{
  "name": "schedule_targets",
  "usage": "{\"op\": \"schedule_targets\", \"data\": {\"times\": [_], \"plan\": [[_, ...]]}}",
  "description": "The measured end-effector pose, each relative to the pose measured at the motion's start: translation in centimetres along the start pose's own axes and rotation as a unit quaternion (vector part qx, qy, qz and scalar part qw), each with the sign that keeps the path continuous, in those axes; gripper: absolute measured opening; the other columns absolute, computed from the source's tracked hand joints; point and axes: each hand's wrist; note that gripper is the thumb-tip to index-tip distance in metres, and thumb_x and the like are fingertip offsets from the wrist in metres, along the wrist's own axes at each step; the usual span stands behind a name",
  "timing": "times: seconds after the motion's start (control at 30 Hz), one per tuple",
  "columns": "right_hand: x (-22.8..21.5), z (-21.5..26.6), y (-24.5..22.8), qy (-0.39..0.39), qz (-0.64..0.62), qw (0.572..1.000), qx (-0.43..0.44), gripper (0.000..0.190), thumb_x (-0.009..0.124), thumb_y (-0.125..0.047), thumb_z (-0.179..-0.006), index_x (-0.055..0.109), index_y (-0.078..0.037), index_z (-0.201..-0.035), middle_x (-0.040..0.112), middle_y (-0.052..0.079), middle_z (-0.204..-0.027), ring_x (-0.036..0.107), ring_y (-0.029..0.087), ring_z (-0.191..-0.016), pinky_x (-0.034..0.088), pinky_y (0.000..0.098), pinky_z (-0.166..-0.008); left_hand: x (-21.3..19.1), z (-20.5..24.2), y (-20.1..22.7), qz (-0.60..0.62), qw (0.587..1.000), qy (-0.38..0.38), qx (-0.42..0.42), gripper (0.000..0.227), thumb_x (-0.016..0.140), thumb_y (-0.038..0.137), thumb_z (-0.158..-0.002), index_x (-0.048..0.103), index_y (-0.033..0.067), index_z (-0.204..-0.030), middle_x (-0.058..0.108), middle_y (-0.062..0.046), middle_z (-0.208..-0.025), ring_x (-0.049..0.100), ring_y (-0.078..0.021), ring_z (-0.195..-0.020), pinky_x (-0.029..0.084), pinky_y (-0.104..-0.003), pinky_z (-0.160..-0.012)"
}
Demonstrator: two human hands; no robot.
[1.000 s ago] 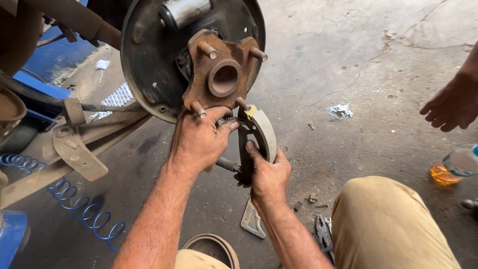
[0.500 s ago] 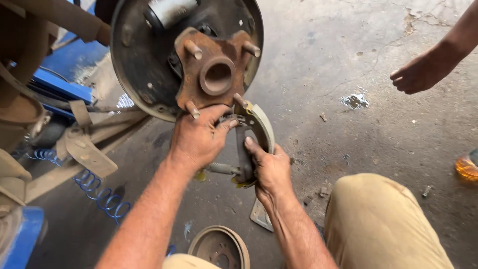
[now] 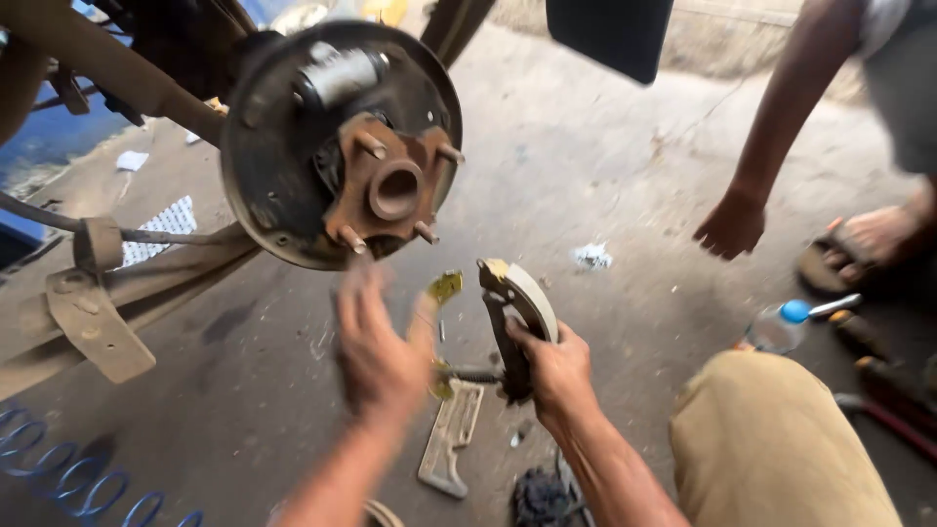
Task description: Replacing brake shoes on a vehicle's rear drum brake assembly.
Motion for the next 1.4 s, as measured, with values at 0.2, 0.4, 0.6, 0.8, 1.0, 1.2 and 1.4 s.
{"op": "schedule_targets", "data": {"times": [0.2, 0.4, 0.6, 0.8, 1.0, 1.2, 1.4], "plan": [[-1.1, 4.2, -1.0, -0.017, 0.021, 1.000, 0.006, 0.027, 0.072, -0.008, -0.085, 0.068, -0.004, -0.112, 0.072, 0.015, -0.090, 0.068, 0.025, -0.063, 0.057, 0.0392, -0.046, 2.8, 2.9, 4.5, 0.344, 0.862, -0.151, -0.340, 0.046, 0.077, 0.021, -0.081, 0.063, 0.0056, -0.122, 0.075, -0.007, -0.113, 0.073, -0.0197, -0.103, 0.060, -0.036, -0.089], [-3.8, 4.1, 0.9, -0.039, 0.039, 0.998, -0.014, 0.035, 0.074, -0.009, -0.086, 0.064, 0.005, -0.116, 0.064, 0.013, -0.087, 0.065, 0.025, -0.061, 0.058, 0.0429, -0.045, 1.1, 3.1, 5.1, 0.368, 0.842, -0.209, -0.334, 0.027, 0.081, 0.011, -0.079, 0.075, 0.0019, -0.104, 0.081, -0.009, -0.100, 0.077, -0.0180, -0.090, 0.061, -0.033, -0.084], [-3.9, 6.2, -0.7, -0.055, 0.020, 0.998, -0.039, 0.030, 0.073, -0.011, -0.084, 0.065, 0.002, -0.110, 0.067, 0.013, -0.085, 0.066, 0.023, -0.058, 0.058, 0.0406, -0.042, 1.2, 3.7, 6.2, 0.348, 0.856, -0.234, -0.304, 0.023, 0.081, 0.014, -0.082, 0.078, 0.0038, -0.103, 0.082, -0.009, -0.098, 0.077, -0.0181, -0.088, 0.060, -0.035, -0.083], [-3.8, 7.0, -1.7, -0.059, 0.048, 0.997, -0.015, 0.028, 0.072, -0.012, -0.085, 0.067, 0.000, -0.109, 0.068, 0.011, -0.078, 0.062, 0.020, -0.054, 0.053, 0.0372, -0.040, 2.5, 3.9, 4.3, 0.450, 0.798, -0.227, -0.330, 0.025, 0.080, 0.008, -0.080, 0.077, 0.0006, -0.104, 0.081, -0.011, -0.096, 0.078, -0.0187, -0.085, 0.066, -0.034, -0.078], [-4.7, 7.0, -2.4, -0.065, 0.067, 0.996, -0.014, 0.032, 0.074, -0.016, -0.087, 0.069, 0.002, -0.113, 0.064, 0.009, -0.077, 0.057, 0.016, -0.054, 0.048, 0.0304, -0.041, 0.4, 2.8, 5.0, 0.415, 0.821, -0.254, -0.300, 0.035, 0.080, 0.008, -0.080, 0.069, 0.0029, -0.113, 0.079, -0.009, -0.102, 0.077, -0.0163, -0.089, 0.066, -0.032, -0.080], [-6.3, 10.3, -5.6, -0.087, 0.329, 0.940, -0.029, 0.042, 0.073, -0.008, -0.085, 0.062, -0.003, -0.126, 0.075, 0.012, -0.091, 0.071, 0.017, -0.076, 0.060, 0.0331, -0.062, 0.6, 5.6, 6.0, 0.388, 0.814, -0.315, -0.297, 0.035, 0.078, 0.004, -0.080, 0.066, 0.0032, -0.112, 0.079, -0.008, -0.104, 0.076, -0.0174, -0.098, 0.061, -0.033, -0.090], [-9.9, 12.3, -4.4, -0.164, 0.398, 0.901, -0.050, 0.039, 0.068, -0.001, -0.087, 0.063, -0.005, -0.126, 0.077, 0.008, -0.102, 0.072, 0.011, -0.091, 0.063, 0.0295, -0.079, 0.6, 9.2, 6.8, 0.350, 0.816, -0.367, -0.277, 0.036, 0.078, 0.011, -0.080, 0.067, 0.0045, -0.114, 0.079, -0.007, -0.106, 0.076, -0.0168, -0.100, 0.060, -0.034, -0.090]]}}
Point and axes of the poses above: each hand's wrist, its own z-axis away from the middle knuckle, its own x-axis out of the palm, y = z × x
